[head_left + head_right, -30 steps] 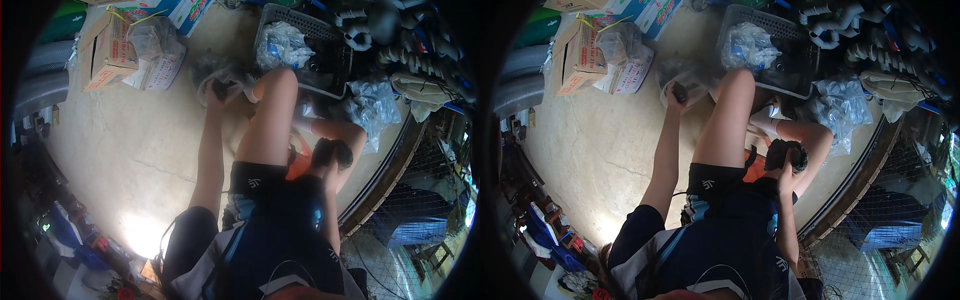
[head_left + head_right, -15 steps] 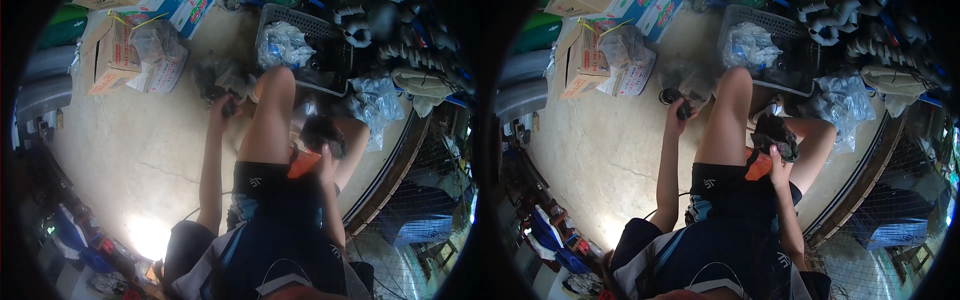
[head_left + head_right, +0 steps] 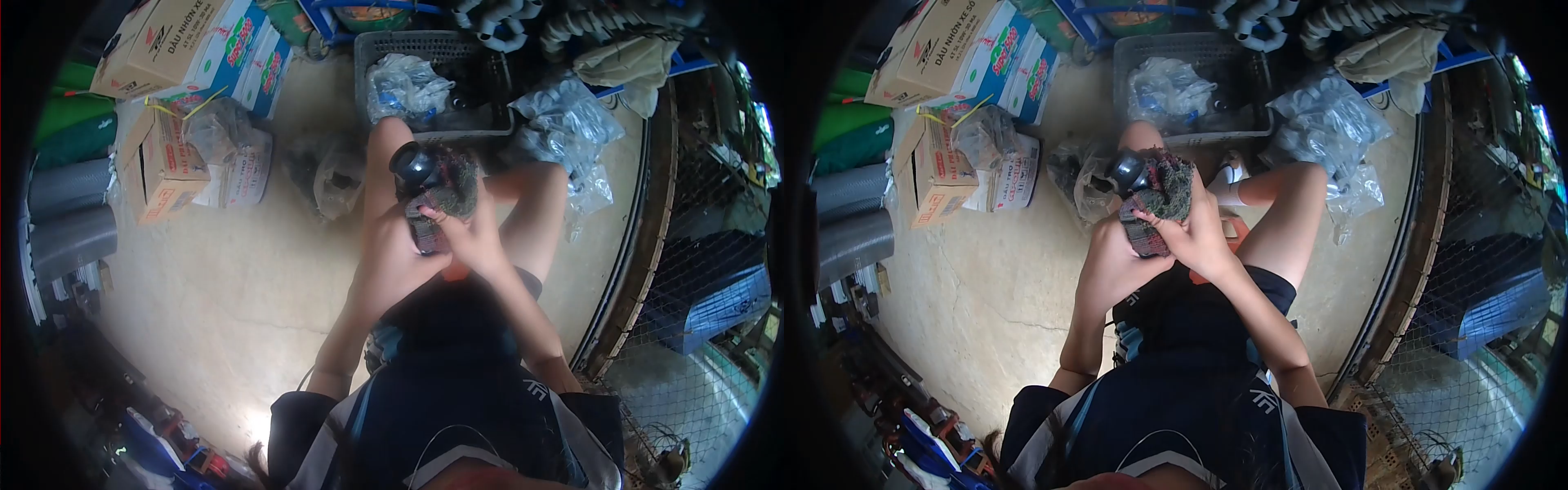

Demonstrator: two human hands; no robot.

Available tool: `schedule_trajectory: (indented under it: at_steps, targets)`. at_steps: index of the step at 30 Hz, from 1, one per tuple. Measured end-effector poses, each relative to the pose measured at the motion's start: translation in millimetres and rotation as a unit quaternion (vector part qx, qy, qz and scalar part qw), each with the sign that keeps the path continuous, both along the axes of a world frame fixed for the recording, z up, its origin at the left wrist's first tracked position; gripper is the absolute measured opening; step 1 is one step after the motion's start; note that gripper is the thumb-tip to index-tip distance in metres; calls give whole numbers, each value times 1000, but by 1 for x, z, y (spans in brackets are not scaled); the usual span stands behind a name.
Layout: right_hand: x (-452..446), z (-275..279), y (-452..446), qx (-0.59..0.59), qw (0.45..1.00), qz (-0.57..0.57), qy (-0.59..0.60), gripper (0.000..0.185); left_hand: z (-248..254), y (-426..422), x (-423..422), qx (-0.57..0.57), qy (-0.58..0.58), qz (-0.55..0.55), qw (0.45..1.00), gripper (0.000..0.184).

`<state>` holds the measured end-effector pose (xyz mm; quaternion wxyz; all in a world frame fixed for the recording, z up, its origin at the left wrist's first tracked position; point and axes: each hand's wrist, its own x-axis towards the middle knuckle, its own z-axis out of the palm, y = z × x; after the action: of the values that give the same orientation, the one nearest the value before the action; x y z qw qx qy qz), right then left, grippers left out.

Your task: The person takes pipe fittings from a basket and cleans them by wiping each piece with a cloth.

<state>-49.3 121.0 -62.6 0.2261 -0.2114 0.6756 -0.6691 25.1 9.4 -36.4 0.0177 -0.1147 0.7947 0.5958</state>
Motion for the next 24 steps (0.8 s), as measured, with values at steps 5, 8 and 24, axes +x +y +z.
schedule_trajectory:
  at_steps: [5, 8, 24]
  targets:
    - [8, 7, 13, -123, 974, -169, -82, 39, 6, 27, 5, -20, 70, 63, 995, 50]
    - [4, 5, 19, -275, 898, -250, -237, 31, 18, 47, 14, 29, 144, 91, 985, 60]
    - [16, 21, 75, -275, 926, -186, -180, 24, 36, 53, 19, 170, 149, 71, 972, 40]
